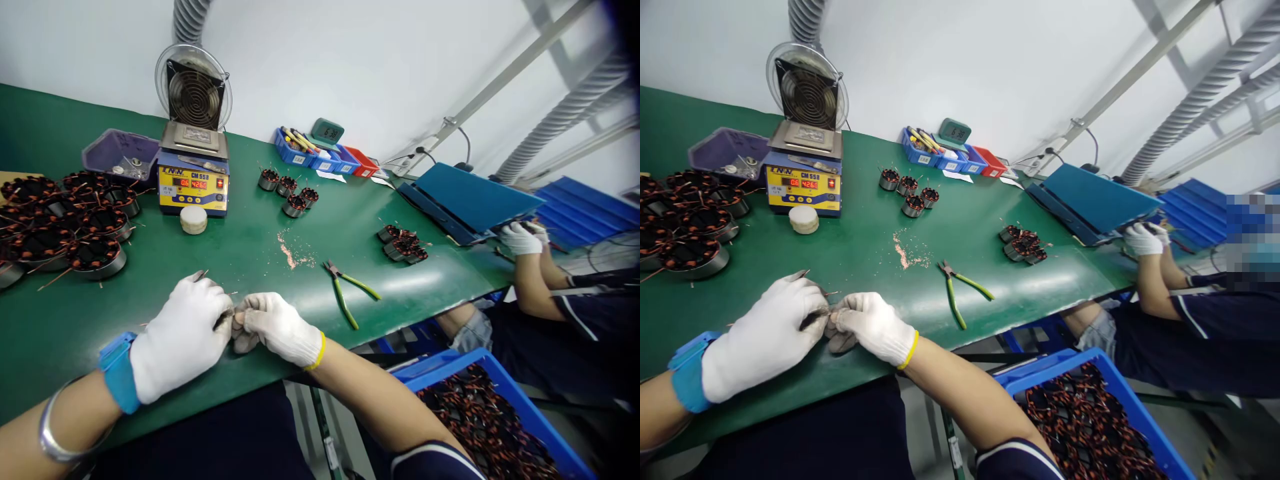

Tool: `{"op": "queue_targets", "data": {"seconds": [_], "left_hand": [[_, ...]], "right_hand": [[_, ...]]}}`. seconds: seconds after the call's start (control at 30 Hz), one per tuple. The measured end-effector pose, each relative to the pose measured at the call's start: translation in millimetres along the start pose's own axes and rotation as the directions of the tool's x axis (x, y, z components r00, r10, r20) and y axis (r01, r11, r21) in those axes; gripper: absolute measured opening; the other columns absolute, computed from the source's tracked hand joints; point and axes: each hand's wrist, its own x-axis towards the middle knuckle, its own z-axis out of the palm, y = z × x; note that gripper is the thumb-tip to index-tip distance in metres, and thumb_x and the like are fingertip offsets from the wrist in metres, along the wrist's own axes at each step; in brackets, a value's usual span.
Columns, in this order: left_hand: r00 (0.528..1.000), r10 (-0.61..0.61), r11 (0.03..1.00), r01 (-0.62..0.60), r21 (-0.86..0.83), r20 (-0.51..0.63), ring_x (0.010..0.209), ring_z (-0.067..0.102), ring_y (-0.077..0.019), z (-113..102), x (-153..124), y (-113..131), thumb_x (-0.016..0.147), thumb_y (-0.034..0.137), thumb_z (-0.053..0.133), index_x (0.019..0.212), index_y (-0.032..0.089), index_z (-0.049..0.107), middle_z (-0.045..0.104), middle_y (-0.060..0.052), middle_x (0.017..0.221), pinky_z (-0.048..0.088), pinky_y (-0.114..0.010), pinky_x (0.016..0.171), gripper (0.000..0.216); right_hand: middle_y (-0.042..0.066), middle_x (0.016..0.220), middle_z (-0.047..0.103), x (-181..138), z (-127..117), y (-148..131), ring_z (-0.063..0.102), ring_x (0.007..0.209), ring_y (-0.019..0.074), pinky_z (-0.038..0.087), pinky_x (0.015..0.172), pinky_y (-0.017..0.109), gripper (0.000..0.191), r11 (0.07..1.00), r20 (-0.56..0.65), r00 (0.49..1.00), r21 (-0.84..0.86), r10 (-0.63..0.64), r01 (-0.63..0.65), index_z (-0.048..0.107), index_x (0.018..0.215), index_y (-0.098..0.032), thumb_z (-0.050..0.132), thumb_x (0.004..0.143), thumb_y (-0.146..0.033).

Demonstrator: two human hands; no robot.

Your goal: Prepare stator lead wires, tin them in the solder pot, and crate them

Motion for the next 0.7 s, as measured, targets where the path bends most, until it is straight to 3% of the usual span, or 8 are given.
{"op": "queue_targets", "data": {"seconds": [0.1, 0.2, 0.3, 0.4, 0.47, 0.53, 0.63, 0.7], "left_hand": [[1.000, -0.001, 1.000, 0.001, -0.015, 0.008, 0.073, 0.055, -0.0190, 0, 1, 1, 0.086, 0.019, 0.045, 0.068, 0.018, 0.059, 0.059, -0.004, 0.073, 0.037, -0.050, 0.103, 0.022], [1.000, 0.002, 1.000, -0.002, -0.003, 0.014, 0.072, 0.055, -0.0187, 1, 2, 1, 0.085, 0.018, 0.046, 0.068, 0.019, 0.060, 0.059, -0.003, 0.072, 0.036, -0.051, 0.104, 0.022], [1.000, 0.004, 1.000, -0.004, 0.008, 0.000, 0.071, 0.055, -0.0186, 0, 3, 1, 0.085, 0.018, 0.045, 0.068, 0.019, 0.059, 0.058, -0.003, 0.070, 0.036, -0.050, 0.104, 0.022], [1.000, 0.010, 1.000, -0.010, 0.001, -0.013, 0.071, 0.055, -0.0183, 0, 3, 1, 0.085, 0.018, 0.044, 0.068, 0.019, 0.059, 0.058, -0.003, 0.070, 0.037, -0.050, 0.103, 0.023], [1.000, 0.027, 1.000, -0.027, -0.007, -0.009, 0.073, 0.056, -0.0187, 0, 3, 0, 0.085, 0.018, 0.043, 0.069, 0.019, 0.059, 0.058, -0.003, 0.070, 0.037, -0.049, 0.103, 0.023], [0.999, 0.050, 0.999, -0.050, -0.011, 0.000, 0.074, 0.056, -0.0194, 0, 3, -1, 0.085, 0.019, 0.043, 0.069, 0.019, 0.060, 0.058, -0.003, 0.071, 0.037, -0.049, 0.102, 0.023], [0.998, 0.066, 0.998, -0.066, -0.012, 0.014, 0.073, 0.055, -0.0196, -2, 3, -2, 0.085, 0.021, 0.042, 0.070, 0.019, 0.060, 0.059, -0.003, 0.071, 0.038, -0.048, 0.100, 0.024], [0.998, 0.049, 0.999, -0.049, -0.005, 0.031, 0.071, 0.054, -0.0191, -3, 2, -3, 0.086, 0.021, 0.042, 0.067, 0.019, 0.058, 0.058, -0.002, 0.070, 0.041, -0.046, 0.096, 0.025]], "right_hand": [[0.007, 0.084, 0.065, -6, -7, 1, 0.064, 0.076, 0.0197, 0.054, 0.070, 0.032, 0.015, 0.916, -0.131, 0.962, -0.359, -0.238, 0.178, 0.057, 0.087, -0.016, 0.050, 0.088, -0.029], [0.011, 0.105, 0.064, -10, -16, 5, 0.060, 0.096, 0.0239, 0.049, 0.089, 0.040, 0.018, 0.383, -0.001, 0.719, -0.847, -0.695, 0.369, 0.061, 0.101, -0.016, 0.053, 0.091, -0.028], [0.013, 0.106, 0.063, -9, -21, 8, 0.057, 0.096, 0.0239, 0.044, 0.099, 0.044, 0.019, -0.017, 0.249, 0.541, -0.918, -0.803, 0.397, 0.059, 0.108, -0.012, 0.046, 0.094, -0.016], [0.014, 0.107, 0.062, -6, -17, 9, 0.057, 0.091, 0.0249, 0.043, 0.098, 0.047, 0.022, -0.120, 0.313, 0.512, -0.919, -0.800, 0.375, 0.057, 0.109, -0.010, 0.046, 0.090, -0.010], [0.014, 0.106, 0.061, -4, -11, 8, 0.057, 0.089, 0.0252, 0.046, 0.092, 0.046, 0.021, -0.041, 0.279, 0.589, -0.922, -0.759, 0.385, 0.057, 0.106, -0.011, 0.048, 0.088, -0.015], [0.011, 0.097, 0.062, -2, -4, 7, 0.059, 0.083, 0.0232, 0.051, 0.080, 0.040, 0.014, 0.282, 0.096, 0.745, -0.887, -0.660, 0.364, 0.057, 0.097, -0.016, 0.048, 0.088, -0.021], [0.003, 0.071, 0.058, 2, -1, 7, 0.059, 0.061, 0.0162, 0.049, 0.057, 0.026, 0.015, 0.886, -0.149, 0.945, -0.414, -0.290, 0.206, 0.049, 0.079, -0.019, 0.039, 0.089, -0.022], [0.000, 0.062, 0.054, 0, -13, 8, 0.056, 0.051, 0.0138, 0.044, 0.049, 0.023, 0.016, 0.988, -0.219, 0.964, -0.060, -0.153, 0.144, 0.045, 0.074, -0.020, 0.038, 0.087, -0.025]]}}
